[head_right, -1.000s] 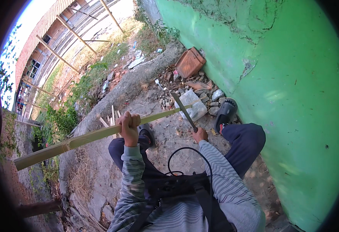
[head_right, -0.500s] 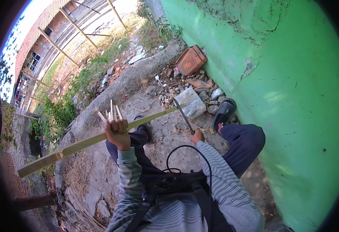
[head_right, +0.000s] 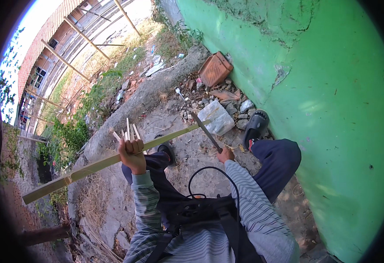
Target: The person holds a bamboo strip, picks up a knife from the ground, and repeatedly scrapes the edge of the bamboo strip using the knife.
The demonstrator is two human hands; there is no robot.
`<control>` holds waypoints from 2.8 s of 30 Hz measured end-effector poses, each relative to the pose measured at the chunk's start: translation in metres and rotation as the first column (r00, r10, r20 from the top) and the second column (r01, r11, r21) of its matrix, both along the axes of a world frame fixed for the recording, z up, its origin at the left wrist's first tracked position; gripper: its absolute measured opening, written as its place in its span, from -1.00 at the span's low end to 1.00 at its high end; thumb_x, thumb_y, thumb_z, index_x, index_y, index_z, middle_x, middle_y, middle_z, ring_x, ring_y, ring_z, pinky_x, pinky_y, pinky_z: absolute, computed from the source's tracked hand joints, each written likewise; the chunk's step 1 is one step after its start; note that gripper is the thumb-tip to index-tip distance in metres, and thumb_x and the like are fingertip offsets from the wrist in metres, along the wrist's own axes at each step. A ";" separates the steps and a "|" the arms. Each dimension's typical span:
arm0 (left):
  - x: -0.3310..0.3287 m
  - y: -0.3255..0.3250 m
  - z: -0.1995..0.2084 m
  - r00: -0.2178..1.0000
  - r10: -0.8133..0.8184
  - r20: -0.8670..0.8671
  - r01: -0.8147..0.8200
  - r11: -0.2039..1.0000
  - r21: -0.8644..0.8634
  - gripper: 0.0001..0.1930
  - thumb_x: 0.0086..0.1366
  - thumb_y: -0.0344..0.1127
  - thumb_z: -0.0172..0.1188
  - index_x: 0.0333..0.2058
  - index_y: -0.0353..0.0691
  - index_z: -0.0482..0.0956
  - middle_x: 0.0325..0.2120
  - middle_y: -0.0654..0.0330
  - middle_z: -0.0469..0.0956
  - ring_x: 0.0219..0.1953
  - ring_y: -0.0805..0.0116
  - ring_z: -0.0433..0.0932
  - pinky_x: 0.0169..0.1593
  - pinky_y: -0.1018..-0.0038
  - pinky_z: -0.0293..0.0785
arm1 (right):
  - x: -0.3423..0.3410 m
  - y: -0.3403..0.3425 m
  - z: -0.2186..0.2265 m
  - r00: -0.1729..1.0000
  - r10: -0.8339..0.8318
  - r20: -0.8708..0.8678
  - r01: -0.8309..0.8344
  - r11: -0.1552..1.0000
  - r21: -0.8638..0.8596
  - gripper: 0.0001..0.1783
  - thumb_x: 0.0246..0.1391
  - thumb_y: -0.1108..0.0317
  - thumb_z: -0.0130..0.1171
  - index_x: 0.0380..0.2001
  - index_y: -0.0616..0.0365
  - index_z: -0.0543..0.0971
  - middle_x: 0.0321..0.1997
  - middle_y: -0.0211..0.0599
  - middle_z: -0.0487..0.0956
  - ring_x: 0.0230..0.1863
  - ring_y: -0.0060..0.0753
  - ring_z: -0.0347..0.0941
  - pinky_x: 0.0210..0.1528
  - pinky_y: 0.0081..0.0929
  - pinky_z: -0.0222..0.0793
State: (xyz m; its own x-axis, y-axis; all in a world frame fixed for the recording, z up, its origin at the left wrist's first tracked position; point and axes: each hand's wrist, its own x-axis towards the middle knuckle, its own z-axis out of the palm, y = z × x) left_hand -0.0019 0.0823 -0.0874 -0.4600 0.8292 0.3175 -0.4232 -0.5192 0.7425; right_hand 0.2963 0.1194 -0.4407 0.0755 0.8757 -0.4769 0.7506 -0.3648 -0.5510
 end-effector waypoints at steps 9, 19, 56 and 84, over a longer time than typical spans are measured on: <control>0.009 -0.002 -0.009 0.999 -0.037 -0.038 0.038 0.998 0.044 -0.51 0.54 -0.24 -0.13 -0.63 -0.02 -0.01 -0.75 0.41 -0.16 -0.73 0.52 -0.19 -0.57 0.39 -0.13 | 0.027 0.007 -0.085 0.805 -0.382 -0.454 0.081 0.829 -0.554 -0.77 0.03 0.27 0.31 -0.52 0.14 0.51 -0.62 -0.28 0.53 -0.81 -0.56 0.27 -0.66 -0.39 0.32; 0.016 -0.003 -0.007 0.999 -0.011 -0.037 0.012 0.999 0.030 -0.54 0.48 -0.31 -0.06 -0.64 -0.02 0.01 -0.75 0.43 -0.12 -0.75 0.56 -0.15 -0.61 0.43 -0.10 | 0.023 0.000 0.012 1.000 -0.018 -0.006 0.018 0.997 -0.078 -0.60 -0.07 0.12 0.33 -0.21 0.14 0.68 -0.14 0.00 0.69 -0.03 0.03 0.63 0.03 -0.15 0.52; 0.030 0.004 -0.002 0.997 -0.022 -0.073 0.023 1.000 0.012 -0.52 0.50 -0.30 -0.07 -0.65 -0.02 0.01 -0.76 0.42 -0.13 -0.74 0.54 -0.15 -0.60 0.41 -0.11 | 0.045 0.002 -0.072 0.897 -0.337 -0.287 0.190 0.879 -0.438 -0.73 -0.05 0.22 0.32 -0.47 0.24 0.59 -0.61 -0.30 0.58 -0.72 -0.42 0.46 -0.62 -0.38 0.40; 0.007 -0.069 0.033 0.978 0.180 0.102 -0.185 0.982 0.043 -0.47 0.50 -0.13 -0.10 -0.67 0.00 -0.08 -0.76 0.40 -0.16 -0.69 0.52 -0.21 -0.55 0.41 -0.19 | 0.062 0.009 -0.014 0.970 -0.197 0.140 0.209 0.975 -0.073 -0.63 -0.11 0.09 0.34 -0.47 0.25 0.65 -0.49 -0.02 0.66 -0.41 -0.11 0.65 -0.32 -0.27 0.54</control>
State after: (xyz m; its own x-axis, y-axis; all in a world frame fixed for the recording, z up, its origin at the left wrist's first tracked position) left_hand 0.0056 0.0133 -0.0542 -0.6331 0.7117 0.3045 -0.3862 -0.6313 0.6725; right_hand 0.3584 0.1287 -0.4552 0.3148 0.7911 -0.5245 0.7194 -0.5593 -0.4119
